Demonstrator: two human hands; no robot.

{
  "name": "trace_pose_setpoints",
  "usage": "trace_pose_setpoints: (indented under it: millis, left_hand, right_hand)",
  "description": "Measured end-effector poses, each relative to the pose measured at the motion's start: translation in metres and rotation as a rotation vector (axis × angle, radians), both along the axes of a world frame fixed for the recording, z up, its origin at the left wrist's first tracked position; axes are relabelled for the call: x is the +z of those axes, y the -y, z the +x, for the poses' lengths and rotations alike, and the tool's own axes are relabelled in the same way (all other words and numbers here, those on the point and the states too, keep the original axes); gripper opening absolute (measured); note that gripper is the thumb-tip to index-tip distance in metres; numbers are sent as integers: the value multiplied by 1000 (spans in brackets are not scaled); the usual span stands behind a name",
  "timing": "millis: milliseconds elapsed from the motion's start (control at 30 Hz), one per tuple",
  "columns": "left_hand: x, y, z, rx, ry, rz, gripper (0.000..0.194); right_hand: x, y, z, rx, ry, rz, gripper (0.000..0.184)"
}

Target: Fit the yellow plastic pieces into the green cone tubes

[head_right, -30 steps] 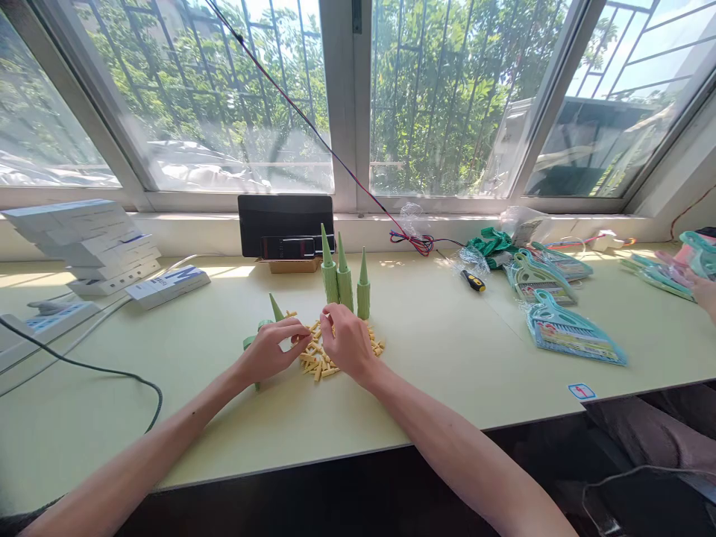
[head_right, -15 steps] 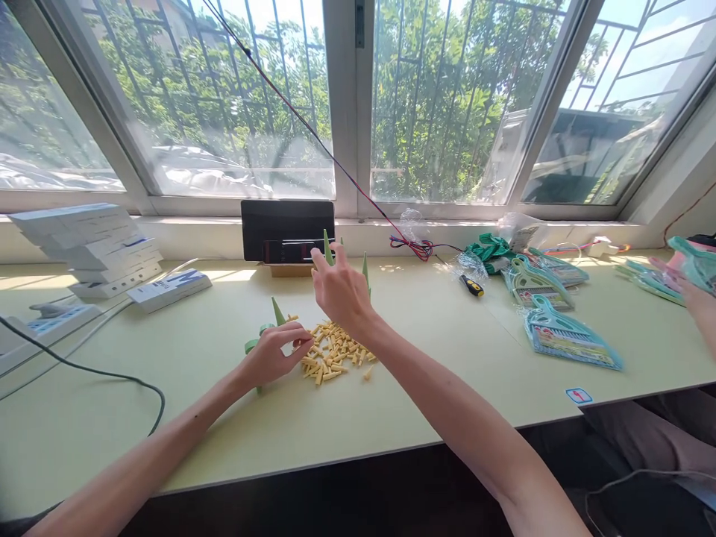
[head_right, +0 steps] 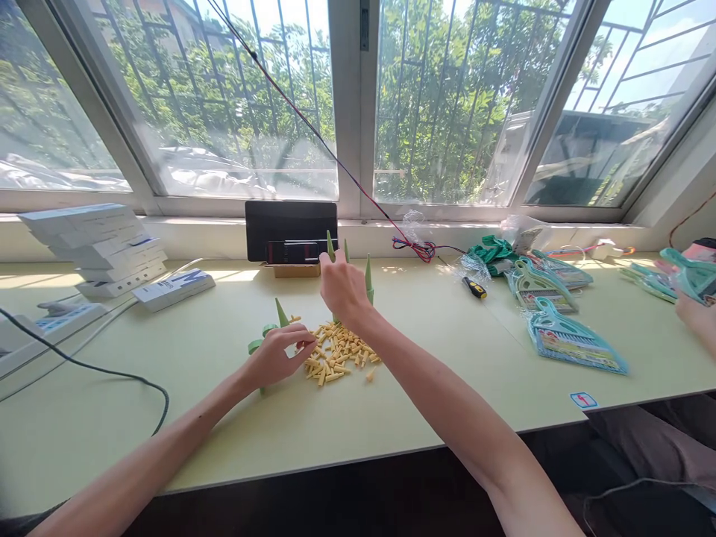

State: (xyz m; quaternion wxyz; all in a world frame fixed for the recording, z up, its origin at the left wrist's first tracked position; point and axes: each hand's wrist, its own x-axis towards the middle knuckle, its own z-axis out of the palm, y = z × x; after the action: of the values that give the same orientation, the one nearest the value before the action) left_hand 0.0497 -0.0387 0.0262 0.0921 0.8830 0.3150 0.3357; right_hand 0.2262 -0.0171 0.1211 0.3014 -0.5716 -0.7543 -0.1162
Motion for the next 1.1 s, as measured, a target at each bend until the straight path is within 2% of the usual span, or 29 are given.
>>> trace_pose_setpoints:
  millis: [167, 367, 500, 600, 667, 767, 967, 1033, 1100]
  left_hand:
    - [0, 1, -1, -9, -4, -11, 18]
    - [1, 1, -1, -12, -2, -21, 17]
    - [1, 2, -1, -11, -4, -14, 18]
    - [2, 2, -1, -13, -3, -2, 18]
    - [3, 2, -1, -11, 3, 11, 18]
    - [4, 2, -1, 0, 15, 25, 18]
    - [3, 1, -2, 63, 45, 65, 10]
    - [2, 0, -2, 68, 54, 79, 11]
    - [1, -1, -3, 72, 61, 92, 13]
  right_hand:
    - [12, 1, 1, 9, -6, 38, 30]
    - [41, 4, 5, 34, -25, 146, 34]
    - [55, 6, 9, 85, -76, 290, 38]
    - [51, 12, 11, 176, -133, 436, 40]
    - [39, 18, 11, 247, -140, 512, 36]
    - [7, 26, 12, 335, -109, 542, 30]
    - [-76, 29, 15, 466, -53, 413, 23]
    - [-95, 26, 14, 443, -166, 347, 22]
    - [-105, 24, 12, 455, -217, 284, 22]
